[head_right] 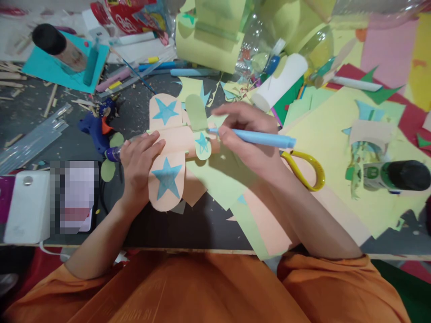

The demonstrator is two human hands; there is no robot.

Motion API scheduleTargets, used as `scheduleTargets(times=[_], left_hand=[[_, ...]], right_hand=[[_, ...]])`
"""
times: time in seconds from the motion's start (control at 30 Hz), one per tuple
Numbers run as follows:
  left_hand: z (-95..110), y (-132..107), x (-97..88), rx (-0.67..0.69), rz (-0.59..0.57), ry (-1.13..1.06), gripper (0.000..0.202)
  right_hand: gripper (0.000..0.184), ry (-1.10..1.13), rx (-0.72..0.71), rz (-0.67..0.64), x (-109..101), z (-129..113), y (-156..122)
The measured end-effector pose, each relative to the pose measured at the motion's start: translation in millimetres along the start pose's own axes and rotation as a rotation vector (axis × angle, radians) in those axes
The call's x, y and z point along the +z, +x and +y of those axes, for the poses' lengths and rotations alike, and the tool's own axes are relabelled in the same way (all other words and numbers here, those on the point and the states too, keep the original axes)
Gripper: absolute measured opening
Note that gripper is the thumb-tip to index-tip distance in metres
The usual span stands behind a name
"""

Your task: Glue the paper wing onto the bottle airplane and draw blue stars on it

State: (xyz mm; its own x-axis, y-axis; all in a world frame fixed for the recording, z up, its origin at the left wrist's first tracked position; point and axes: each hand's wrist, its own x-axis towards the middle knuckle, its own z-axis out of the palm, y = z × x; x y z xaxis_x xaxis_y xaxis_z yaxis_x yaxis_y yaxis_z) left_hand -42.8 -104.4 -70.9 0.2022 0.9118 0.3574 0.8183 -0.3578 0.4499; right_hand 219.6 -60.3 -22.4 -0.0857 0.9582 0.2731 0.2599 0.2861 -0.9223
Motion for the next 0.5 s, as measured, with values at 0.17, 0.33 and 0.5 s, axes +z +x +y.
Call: scheduleTargets(times=[0.17, 0.33, 0.5], left_hand=[[0, 1, -0.6, -0.016, -0.014, -0.011, 0.038], [-2, 0, 0.5, 0.014, 0.014, 0.002, 0.038], [-4, -1, 4.5, 0.096, 0.092, 0.044, 0.037]], right_hand=[[0.049, -0.014, -0.127, 0.175, -2, -12, -5], [0.020, 0.016, -0.140, 0.105, 4, 13, -14], [0.011, -0.017, -0.241, 0.159, 16, 37, -33]])
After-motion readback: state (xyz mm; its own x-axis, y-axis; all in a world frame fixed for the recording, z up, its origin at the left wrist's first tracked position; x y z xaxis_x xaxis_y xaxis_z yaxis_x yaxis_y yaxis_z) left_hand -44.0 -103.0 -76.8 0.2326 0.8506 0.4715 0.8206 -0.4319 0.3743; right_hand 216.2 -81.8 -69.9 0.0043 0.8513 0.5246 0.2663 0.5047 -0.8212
